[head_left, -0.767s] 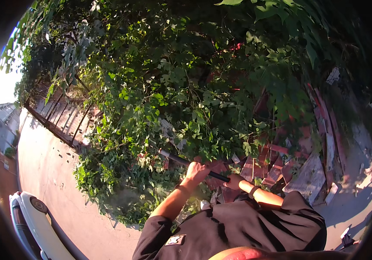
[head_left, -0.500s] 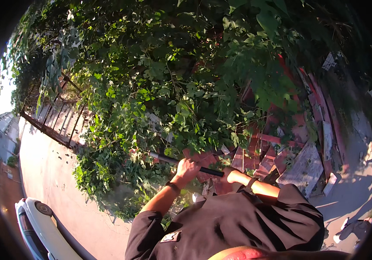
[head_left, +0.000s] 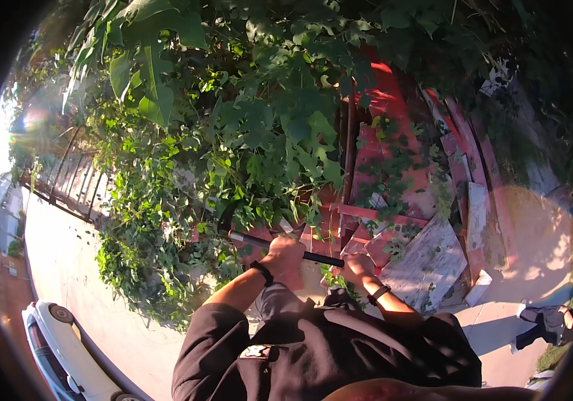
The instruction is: The person trims overgrown foliage and branches using a billhook, reaching into a dense area of leaves and cutting down several stems.
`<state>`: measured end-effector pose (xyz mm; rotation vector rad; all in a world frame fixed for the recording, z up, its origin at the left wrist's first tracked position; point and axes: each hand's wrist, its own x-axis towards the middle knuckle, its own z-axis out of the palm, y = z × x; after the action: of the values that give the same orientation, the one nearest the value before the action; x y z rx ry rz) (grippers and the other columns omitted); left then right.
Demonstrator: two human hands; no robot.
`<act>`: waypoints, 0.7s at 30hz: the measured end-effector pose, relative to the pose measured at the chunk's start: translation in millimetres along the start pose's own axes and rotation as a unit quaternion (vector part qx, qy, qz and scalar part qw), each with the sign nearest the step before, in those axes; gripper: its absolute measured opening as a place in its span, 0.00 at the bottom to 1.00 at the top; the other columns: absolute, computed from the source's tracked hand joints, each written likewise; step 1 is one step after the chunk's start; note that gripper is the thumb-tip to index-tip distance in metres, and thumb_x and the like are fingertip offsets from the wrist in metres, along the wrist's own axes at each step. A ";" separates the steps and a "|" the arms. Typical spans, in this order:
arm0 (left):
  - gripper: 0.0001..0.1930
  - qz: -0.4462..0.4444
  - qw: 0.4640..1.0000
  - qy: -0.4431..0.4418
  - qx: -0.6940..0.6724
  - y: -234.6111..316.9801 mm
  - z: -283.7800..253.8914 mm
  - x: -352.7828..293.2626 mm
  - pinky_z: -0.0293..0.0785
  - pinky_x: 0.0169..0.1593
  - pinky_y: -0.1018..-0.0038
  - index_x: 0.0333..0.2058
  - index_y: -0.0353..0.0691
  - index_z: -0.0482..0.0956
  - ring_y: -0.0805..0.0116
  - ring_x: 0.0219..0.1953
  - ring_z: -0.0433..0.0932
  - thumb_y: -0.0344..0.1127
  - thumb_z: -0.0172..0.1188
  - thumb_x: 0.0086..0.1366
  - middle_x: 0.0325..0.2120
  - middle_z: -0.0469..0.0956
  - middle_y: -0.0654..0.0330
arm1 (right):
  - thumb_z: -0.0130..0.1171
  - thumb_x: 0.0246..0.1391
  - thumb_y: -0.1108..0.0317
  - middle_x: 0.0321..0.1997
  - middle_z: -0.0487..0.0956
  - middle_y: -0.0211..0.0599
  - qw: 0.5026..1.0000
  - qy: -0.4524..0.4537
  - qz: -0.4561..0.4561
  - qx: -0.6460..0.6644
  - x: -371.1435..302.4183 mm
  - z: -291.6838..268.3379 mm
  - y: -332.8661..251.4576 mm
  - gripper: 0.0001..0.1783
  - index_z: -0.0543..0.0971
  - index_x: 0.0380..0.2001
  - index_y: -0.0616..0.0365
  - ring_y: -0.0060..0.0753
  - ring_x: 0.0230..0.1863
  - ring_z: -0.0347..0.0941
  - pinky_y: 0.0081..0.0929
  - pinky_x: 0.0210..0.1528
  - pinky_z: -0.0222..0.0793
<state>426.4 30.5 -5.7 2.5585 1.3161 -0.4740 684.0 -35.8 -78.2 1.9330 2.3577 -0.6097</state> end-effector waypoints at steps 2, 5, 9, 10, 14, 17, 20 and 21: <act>0.08 -0.002 1.000 -0.002 0.009 25.8 -22.5 13.2 0.79 0.32 0.59 0.27 0.42 0.85 0.55 0.31 0.84 0.39 0.62 0.53 0.24 0.83 0.55 | 0.65 0.47 0.49 0.23 0.81 0.41 0.997 0.005 -0.017 0.069 -13.3 -27.3 17.6 0.18 0.83 0.24 0.53 0.46 0.28 0.80 0.41 0.30 0.75; 0.09 0.047 0.998 -0.029 0.043 47.5 -42.3 39.5 0.80 0.35 0.64 0.34 0.49 0.86 0.59 0.33 0.84 0.44 0.63 0.58 0.31 0.85 0.61 | 0.64 0.45 0.57 0.22 0.80 0.41 0.993 0.104 -0.015 0.062 -20.1 -19.8 50.8 0.11 0.82 0.25 0.52 0.50 0.26 0.78 0.46 0.28 0.73; 0.22 0.166 0.953 0.244 0.075 77.4 -96.5 80.0 0.68 0.50 0.64 0.42 0.43 0.78 0.62 0.45 0.74 0.53 0.64 0.56 0.40 0.77 0.61 | 0.63 0.47 0.58 0.25 0.80 0.45 0.971 0.157 0.094 0.152 -39.2 17.7 99.7 0.11 0.80 0.28 0.54 0.56 0.29 0.78 0.49 0.31 0.73; 0.24 0.172 0.929 0.326 0.036 76.5 -117.9 84.5 0.66 0.52 0.63 0.42 0.41 0.77 0.61 0.46 0.72 0.54 0.65 0.56 0.41 0.75 0.60 | 0.64 0.47 0.57 0.27 0.81 0.47 0.965 0.104 0.162 0.179 -48.7 4.9 99.7 0.13 0.79 0.28 0.55 0.58 0.30 0.77 0.49 0.32 0.73; 0.20 0.077 0.875 0.479 0.005 17.1 -260.1 106.2 0.68 0.48 0.64 0.42 0.39 0.75 0.56 0.45 0.73 0.45 0.66 0.57 0.43 0.74 0.56 | 0.63 0.46 0.59 0.22 0.80 0.50 0.926 0.109 0.271 0.238 -108.8 18.8 153.3 0.14 0.77 0.21 0.60 0.55 0.28 0.79 0.45 0.32 0.73; 0.25 -0.068 0.798 0.597 0.042 -81.6 -307.5 133.7 0.68 0.54 0.60 0.50 0.38 0.72 0.53 0.52 0.72 0.43 0.66 0.57 0.48 0.73 0.53 | 0.63 0.43 0.62 0.17 0.77 0.51 0.900 0.139 0.334 0.244 -137.2 21.7 164.5 0.15 0.73 0.16 0.62 0.55 0.23 0.77 0.44 0.28 0.71; 0.38 -0.218 0.776 0.577 0.135 -178.9 -323.8 162.3 0.65 0.60 0.59 0.62 0.37 0.64 0.52 0.59 0.69 0.52 0.65 0.59 0.57 0.71 0.49 | 0.64 0.42 0.65 0.15 0.76 0.49 0.880 0.173 0.345 0.277 -152.0 29.0 173.3 0.16 0.71 0.14 0.63 0.47 0.18 0.75 0.43 0.26 0.69; 0.41 -0.232 0.819 0.516 0.100 -198.3 -318.0 176.7 0.63 0.61 0.58 0.64 0.36 0.61 0.52 0.60 0.69 0.55 0.64 0.59 0.56 0.72 0.49 | 0.67 0.42 0.66 0.13 0.73 0.42 0.848 0.198 0.342 0.353 -158.2 37.4 179.8 0.17 0.71 0.14 0.63 0.34 0.16 0.69 0.40 0.24 0.66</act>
<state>417.9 384.2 209.8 2.6832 2.3279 0.9412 882.3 -168.7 -120.1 3.2340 1.4198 -1.1896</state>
